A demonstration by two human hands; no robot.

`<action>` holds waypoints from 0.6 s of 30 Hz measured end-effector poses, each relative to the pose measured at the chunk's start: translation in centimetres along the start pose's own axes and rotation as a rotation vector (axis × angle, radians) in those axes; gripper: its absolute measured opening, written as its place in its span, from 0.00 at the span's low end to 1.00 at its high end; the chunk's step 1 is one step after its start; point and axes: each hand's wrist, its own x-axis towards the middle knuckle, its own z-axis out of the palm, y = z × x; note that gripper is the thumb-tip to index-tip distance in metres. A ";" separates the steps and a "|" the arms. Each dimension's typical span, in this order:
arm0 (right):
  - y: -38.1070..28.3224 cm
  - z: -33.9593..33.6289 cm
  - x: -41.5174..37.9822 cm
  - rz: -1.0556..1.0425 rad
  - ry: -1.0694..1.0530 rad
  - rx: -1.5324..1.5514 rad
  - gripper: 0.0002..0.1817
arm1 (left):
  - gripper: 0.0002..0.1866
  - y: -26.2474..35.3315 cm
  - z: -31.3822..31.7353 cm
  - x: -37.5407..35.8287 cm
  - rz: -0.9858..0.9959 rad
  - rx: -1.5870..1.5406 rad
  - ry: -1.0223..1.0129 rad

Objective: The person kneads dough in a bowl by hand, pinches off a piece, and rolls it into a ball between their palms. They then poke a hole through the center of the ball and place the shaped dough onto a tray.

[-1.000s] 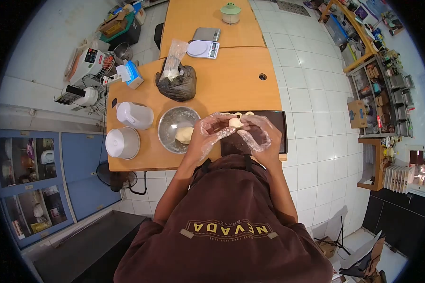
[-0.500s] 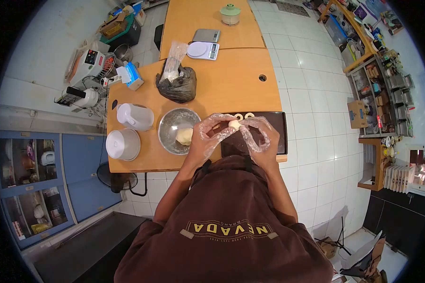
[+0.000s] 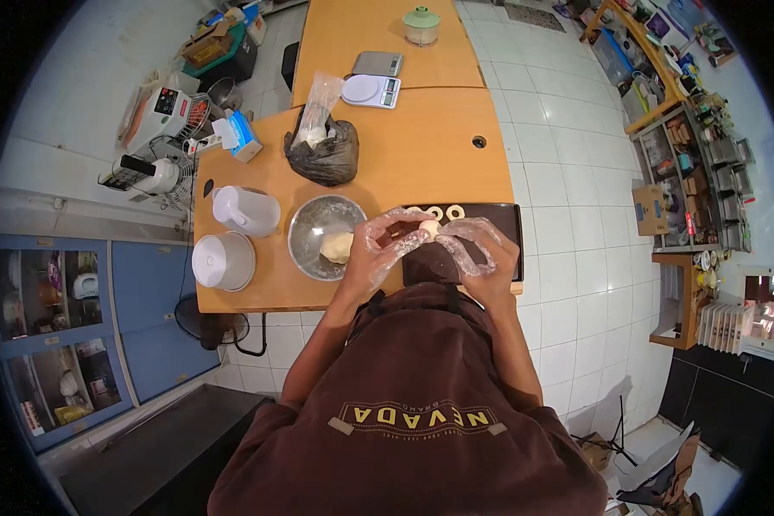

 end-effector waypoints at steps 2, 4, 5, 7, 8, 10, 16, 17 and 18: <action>-0.9 0.3 0.6 0.029 0.034 0.037 0.12 | 0.15 0.1 0.0 0.0 -0.011 -0.013 0.005; -1.0 0.5 0.7 0.102 0.056 0.109 0.12 | 0.16 0.0 0.1 -0.1 0.022 -0.039 0.009; -0.6 0.7 0.5 0.162 0.059 0.163 0.12 | 0.16 0.0 0.1 -0.1 0.038 -0.052 0.011; -0.1 0.6 0.1 0.237 0.030 0.208 0.12 | 0.18 0.0 0.4 -0.2 0.048 -0.044 0.009; 0.1 0.4 0.0 0.251 -0.004 0.200 0.12 | 0.18 0.1 0.4 -0.2 0.053 -0.039 0.010; 0.3 0.5 -0.2 0.324 -0.026 0.267 0.12 | 0.20 -0.5 0.2 0.0 0.134 0.052 0.005; 1.1 1.8 -1.1 0.632 0.082 0.820 0.09 | 0.33 -1.2 -0.1 1.0 0.212 -0.102 -0.127; 1.3 1.9 -1.1 0.657 0.066 0.938 0.09 | 0.40 -1.6 0.3 1.4 0.219 -0.276 -0.137; 1.5 2.0 -1.2 0.682 0.049 1.057 0.09 | 0.45 -1.3 0.9 1.5 0.161 -0.278 -0.110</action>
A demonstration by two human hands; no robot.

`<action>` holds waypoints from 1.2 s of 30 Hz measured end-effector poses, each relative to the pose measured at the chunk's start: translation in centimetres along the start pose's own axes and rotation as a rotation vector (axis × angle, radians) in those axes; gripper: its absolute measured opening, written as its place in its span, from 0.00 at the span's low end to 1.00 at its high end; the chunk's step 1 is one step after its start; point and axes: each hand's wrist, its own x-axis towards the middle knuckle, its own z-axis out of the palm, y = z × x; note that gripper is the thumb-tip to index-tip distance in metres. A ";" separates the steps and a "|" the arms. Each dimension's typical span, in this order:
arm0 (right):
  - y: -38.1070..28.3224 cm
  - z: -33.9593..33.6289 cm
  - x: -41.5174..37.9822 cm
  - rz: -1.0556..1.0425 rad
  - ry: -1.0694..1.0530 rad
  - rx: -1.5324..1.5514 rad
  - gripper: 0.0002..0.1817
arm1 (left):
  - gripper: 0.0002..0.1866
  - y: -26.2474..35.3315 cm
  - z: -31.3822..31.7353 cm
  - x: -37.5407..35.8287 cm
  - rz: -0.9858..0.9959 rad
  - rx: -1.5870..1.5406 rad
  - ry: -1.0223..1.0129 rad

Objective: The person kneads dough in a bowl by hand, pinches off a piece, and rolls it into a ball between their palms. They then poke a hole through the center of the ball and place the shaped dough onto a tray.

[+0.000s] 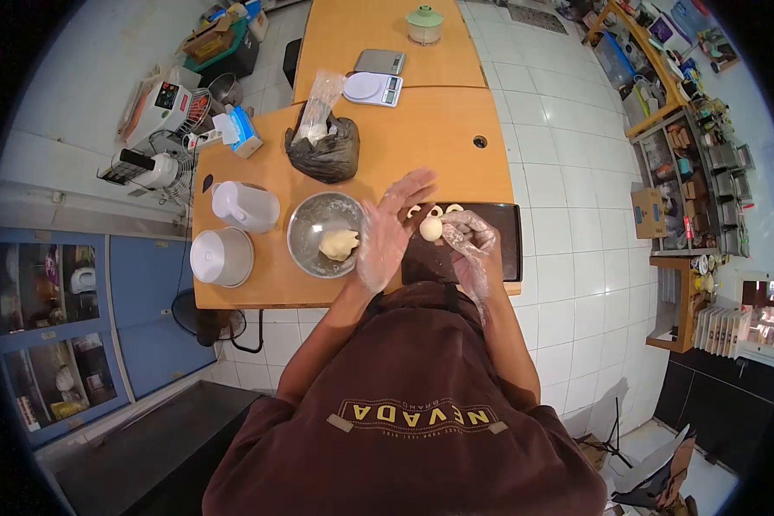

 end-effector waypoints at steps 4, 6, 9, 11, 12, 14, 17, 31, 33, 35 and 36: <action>0.8 0.5 -0.1 0.120 -0.069 -0.006 0.09 | 0.57 1.2 2.1 1.2 -0.103 0.061 0.084; 1.0 1.0 -0.2 0.145 -0.052 -0.030 0.07 | 0.58 1.0 2.5 1.4 -0.097 0.102 0.098; 0.6 1.2 -0.4 0.075 -0.008 -0.196 0.07 | 0.57 0.6 2.5 1.3 -0.074 0.086 0.105; 0.0 1.6 -0.4 -0.053 -0.001 -0.387 0.07 | 0.57 0.1 1.8 1.4 -0.051 0.006 0.081; -0.4 2.0 -0.3 -0.158 -0.008 -0.522 0.07 | 0.57 0.3 1.9 1.5 -0.075 -0.072 0.106; -0.8 2.6 -0.1 -0.370 -0.042 -0.771 0.08 | 0.56 1.0 2.1 1.6 -0.123 -0.225 0.157; -0.7 2.8 -0.1 -0.597 -0.090 -1.025 0.14 | 0.54 0.4 1.5 1.6 -0.139 -0.335 0.109; 1.0 1.7 -0.6 -0.733 -0.217 -1.277 0.19 | 0.49 0.2 1.3 1.8 -0.117 -0.553 0.288; 0.3 2.0 -0.6 -0.710 -0.251 -1.305 0.20 | 0.48 0.3 1.2 1.9 -0.131 -0.591 0.273; -0.5 2.5 -0.7 -0.685 -0.276 -1.328 0.22 | 0.48 0.6 1.3 1.8 -0.161 -0.631 0.264; -0.8 2.7 -0.8 -0.680 -0.240 -1.315 0.24 | 0.47 0.7 1.3 1.7 -0.164 -0.686 0.251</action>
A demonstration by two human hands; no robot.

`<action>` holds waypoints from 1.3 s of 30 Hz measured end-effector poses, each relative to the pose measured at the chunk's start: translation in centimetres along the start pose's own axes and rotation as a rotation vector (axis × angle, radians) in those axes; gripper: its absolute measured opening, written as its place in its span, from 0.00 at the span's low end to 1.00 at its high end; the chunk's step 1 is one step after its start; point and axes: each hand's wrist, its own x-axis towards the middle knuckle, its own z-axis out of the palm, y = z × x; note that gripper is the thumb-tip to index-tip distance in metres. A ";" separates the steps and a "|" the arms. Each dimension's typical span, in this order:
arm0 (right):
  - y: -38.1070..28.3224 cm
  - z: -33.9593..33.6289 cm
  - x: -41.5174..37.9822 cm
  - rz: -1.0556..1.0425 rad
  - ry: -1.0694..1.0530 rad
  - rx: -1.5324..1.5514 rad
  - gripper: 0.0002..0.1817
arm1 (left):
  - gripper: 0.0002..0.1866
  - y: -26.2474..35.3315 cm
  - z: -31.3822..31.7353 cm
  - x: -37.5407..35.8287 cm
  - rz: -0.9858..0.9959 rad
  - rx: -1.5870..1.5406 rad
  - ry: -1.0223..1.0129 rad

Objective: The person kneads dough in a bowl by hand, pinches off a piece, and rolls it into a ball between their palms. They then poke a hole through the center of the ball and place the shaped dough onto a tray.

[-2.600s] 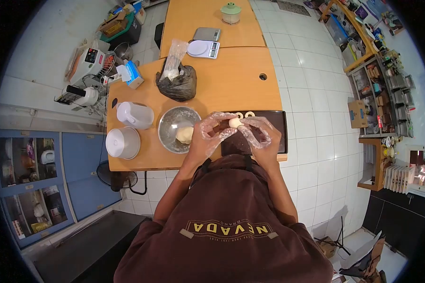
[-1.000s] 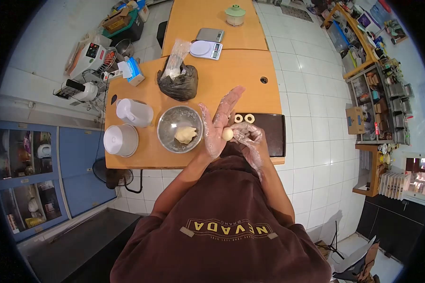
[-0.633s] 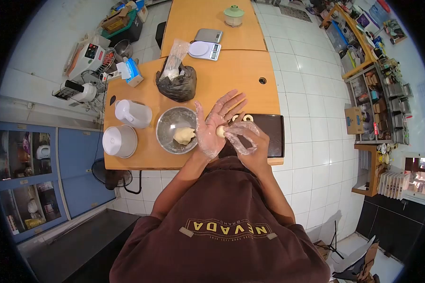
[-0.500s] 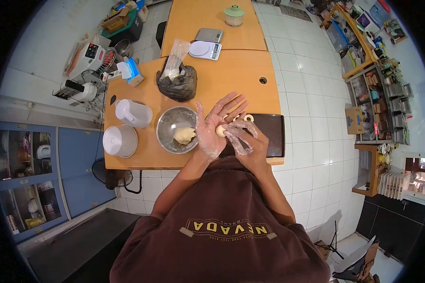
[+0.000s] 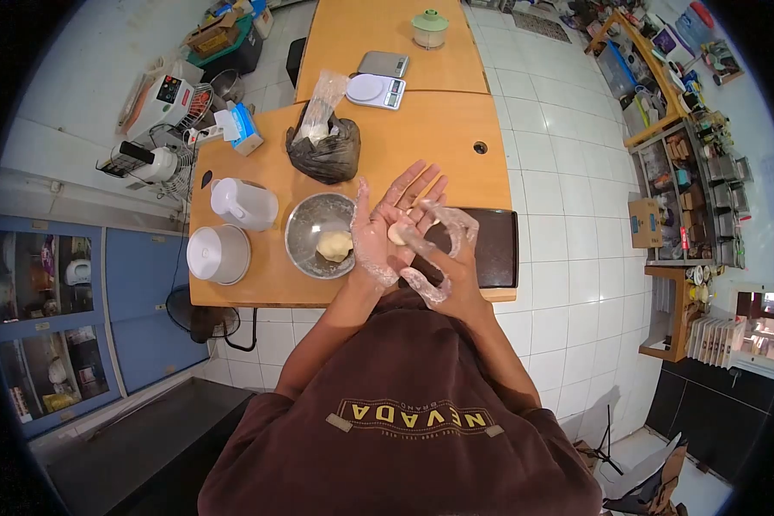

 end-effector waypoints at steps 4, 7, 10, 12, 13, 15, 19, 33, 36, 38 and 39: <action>0.1 -0.6 0.9 0.057 0.076 -0.054 0.38 | 0.47 0.1 0.4 -0.5 -0.028 -0.025 -0.056; 0.5 -0.1 2.1 0.068 0.081 -0.052 0.43 | 0.48 -0.6 0.2 -0.7 0.004 0.092 -0.103; 0.4 1.9 2.7 0.107 0.028 -0.035 0.46 | 0.49 -2.0 1.3 -1.3 0.063 0.185 -0.151; 0.3 2.8 2.8 0.109 0.038 0.085 0.49 | 0.50 -2.4 2.6 -1.8 0.113 0.260 -0.165; 0.1 3.1 2.8 0.093 0.067 0.143 0.49 | 0.51 -2.4 3.1 -1.9 0.144 0.310 -0.161; -0.6 3.1 2.8 0.050 0.085 0.225 0.49 | 0.52 -2.4 2.6 -2.2 0.193 0.485 -0.144; -1.3 2.5 3.9 0.044 0.207 0.350 0.52 | 0.55 -3.1 0.3 -1.7 0.354 0.894 -0.212; -2.4 1.8 2.7 0.065 0.232 0.426 0.55 | 0.63 -3.0 1.0 -1.1 0.538 1.045 -0.332; -1.8 0.6 3.8 0.072 0.286 0.431 0.55 | 0.64 -4.1 2.4 -2.8 0.463 0.896 -0.340; -1.1 1.0 4.1 0.062 0.265 0.442 0.55 | 0.66 -3.3 3.7 -3.3 0.475 0.856 -0.315; -0.8 1.5 4.0 0.055 0.243 0.450 0.55 | 0.66 -2.6 4.9 -3.4 0.518 0.816 -0.297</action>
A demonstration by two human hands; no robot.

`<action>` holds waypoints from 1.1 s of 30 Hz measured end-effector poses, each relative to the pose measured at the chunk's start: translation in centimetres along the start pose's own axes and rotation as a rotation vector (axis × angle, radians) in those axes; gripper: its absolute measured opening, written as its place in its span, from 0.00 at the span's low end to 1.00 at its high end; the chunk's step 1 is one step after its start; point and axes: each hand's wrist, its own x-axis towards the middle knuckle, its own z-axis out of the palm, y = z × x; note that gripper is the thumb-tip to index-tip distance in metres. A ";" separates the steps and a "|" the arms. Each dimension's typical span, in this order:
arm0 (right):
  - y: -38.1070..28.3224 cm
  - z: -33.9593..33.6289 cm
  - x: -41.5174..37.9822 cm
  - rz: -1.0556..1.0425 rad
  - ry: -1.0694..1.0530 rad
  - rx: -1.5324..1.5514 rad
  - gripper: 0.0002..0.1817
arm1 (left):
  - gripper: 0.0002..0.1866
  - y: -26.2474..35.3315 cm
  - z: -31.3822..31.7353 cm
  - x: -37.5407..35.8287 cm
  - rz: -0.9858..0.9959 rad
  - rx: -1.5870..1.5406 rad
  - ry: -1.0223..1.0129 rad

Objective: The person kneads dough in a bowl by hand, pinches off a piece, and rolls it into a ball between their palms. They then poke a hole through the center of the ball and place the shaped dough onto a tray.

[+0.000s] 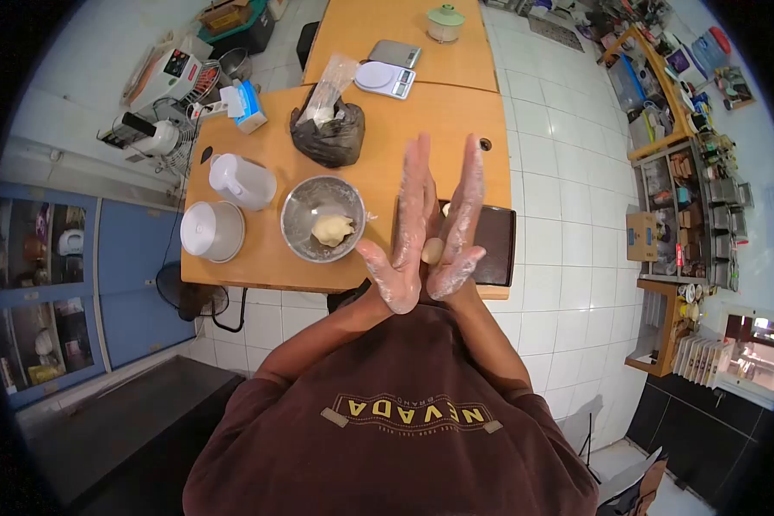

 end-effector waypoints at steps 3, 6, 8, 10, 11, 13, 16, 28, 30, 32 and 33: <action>0.5 2.0 -2.0 -0.007 -0.091 0.019 0.55 | 0.67 2.0 -0.4 2.0 0.021 0.057 0.118; 0.0 3.4 -3.2 -0.007 -0.140 0.044 0.55 | 0.68 1.1 -2.8 1.6 -0.029 0.186 0.133; -0.5 3.7 -2.7 -0.006 -0.122 0.055 0.56 | 0.67 -0.1 -4.0 0.4 -0.020 0.302 0.068; -0.8 3.7 -1.7 -0.006 -0.089 0.062 0.56 | 0.67 -0.7 -4.3 -1.6 -0.008 0.302 0.000; -0.8 3.9 -1.1 -0.008 -0.075 0.067 0.56 | 0.67 -0.6 -4.3 -2.5 -0.003 0.302 -0.036; -0.2 4.9 -0.2 -0.022 -0.070 0.081 0.56 | 0.68 0.9 -4.7 -2.8 -0.026 0.259 0.018; 1.3 7.9 -0.4 -0.051 -0.132 0.118 0.56 | 0.68 4.0 -5.0 -0.9 -0.041 0.090 0.194; 1.0 18.0 3.8 -0.082 -0.135 0.148 0.56 | 0.71 6.5 -16.6 -1.7 -0.066 0.238 0.045; 1.5 19.8 3.6 -0.043 -0.174 0.140 0.56 | 0.69 8.5 -17.3 0.2 -0.027 0.119 0.118; 1.2 21.6 2.2 -0.010 -0.233 0.117 0.56 | 0.66 8.8 -19.6 1.6 -0.019 0.131 0.152; 0.7 22.3 1.6 0.004 -0.260 0.112 0.56 | 0.65 8.7 -21.1 2.1 -0.030 0.201 0.148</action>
